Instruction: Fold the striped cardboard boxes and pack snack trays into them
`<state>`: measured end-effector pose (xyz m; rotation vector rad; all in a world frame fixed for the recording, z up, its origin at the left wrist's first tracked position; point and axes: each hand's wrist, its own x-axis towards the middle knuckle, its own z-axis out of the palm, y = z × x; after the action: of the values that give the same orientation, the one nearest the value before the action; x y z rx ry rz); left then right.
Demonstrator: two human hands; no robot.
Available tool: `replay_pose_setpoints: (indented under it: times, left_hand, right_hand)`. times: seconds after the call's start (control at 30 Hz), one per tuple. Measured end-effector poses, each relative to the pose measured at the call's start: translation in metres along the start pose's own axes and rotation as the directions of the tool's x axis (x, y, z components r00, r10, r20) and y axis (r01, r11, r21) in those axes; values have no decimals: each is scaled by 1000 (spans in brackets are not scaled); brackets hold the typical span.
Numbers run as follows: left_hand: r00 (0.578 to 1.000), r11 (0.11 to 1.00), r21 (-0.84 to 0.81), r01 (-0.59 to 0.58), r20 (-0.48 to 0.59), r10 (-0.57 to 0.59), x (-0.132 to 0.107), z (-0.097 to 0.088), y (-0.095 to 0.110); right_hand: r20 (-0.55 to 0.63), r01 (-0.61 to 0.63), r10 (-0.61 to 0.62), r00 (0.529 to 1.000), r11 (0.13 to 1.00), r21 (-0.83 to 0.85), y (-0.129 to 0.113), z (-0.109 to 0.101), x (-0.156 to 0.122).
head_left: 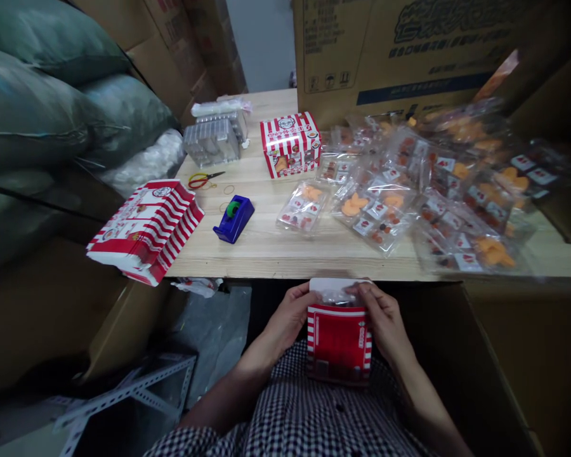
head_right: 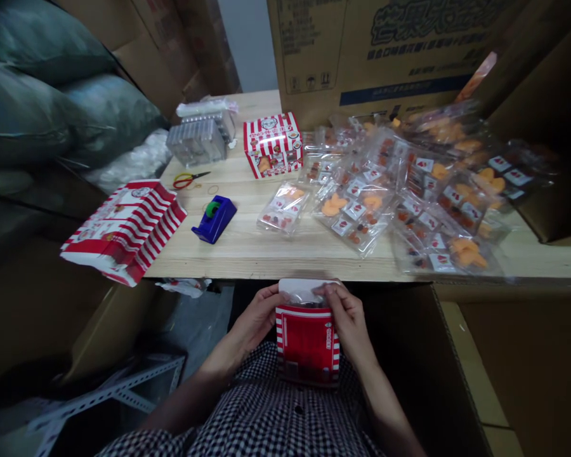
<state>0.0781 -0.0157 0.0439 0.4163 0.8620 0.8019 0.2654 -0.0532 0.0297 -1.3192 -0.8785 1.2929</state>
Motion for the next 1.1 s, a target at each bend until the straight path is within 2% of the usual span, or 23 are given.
replay_pose_setpoints:
  times: [0.13, 0.23, 0.33, 0.43, 0.53, 0.6, 0.77, 0.9, 0.97, 1.03, 1.1]
  left_hand:
    - [993, 997, -62, 53, -101, -59, 4, -4, -1]
    - [994, 995, -63, 75, -76, -79, 10, -3, -2]
    - [996, 995, -57, 76, -42, -78, 18, -4, -4]
    - [995, 994, -74, 84, -39, -87, 24, -7, -4]
    - [995, 993, -61, 97, 25, -96, 28, -8, -3]
    - [993, 993, -47, 107, 55, -105, 29, -8, -2]
    - [989, 986, -81, 143, 43, -140, 33, -7, -3]
    - [999, 999, -46, 24, 30, -23, 41, 2, 2]
    - [998, 1000, -10, -20, 60, 21, 45, 8, 5]
    - [994, 1000, 9, -27, 102, 26, 46, 11, 6]
    - [991, 1000, 19, -21, 132, 18, 45, 9, 1]
  right_hand:
    - [-130, -77, 119, 984, 954, 290, -2, 3, -8]
    - [-75, -157, 201, 977, 907, 390, -6, 1, -5]
    - [13, -208, 223, 975, 888, 410, -7, -6, 4]
    - [58, -251, 250, 966, 867, 430, -4, -14, 13]
    - [83, -311, 307, 948, 843, 440, -2, -20, 16]
    - [72, -318, 319, 945, 843, 433, -2, -21, 14]
    - [31, -259, 276, 961, 853, 454, -7, -14, 5]
    - [25, -235, 253, 967, 854, 465, -22, -7, 5]
    - [13, -218, 238, 971, 867, 448, -31, -7, 6]
    - [5, -218, 241, 971, 868, 446, -34, -10, 6]
    - [-4, -252, 286, 958, 851, 461, -26, -18, 3]
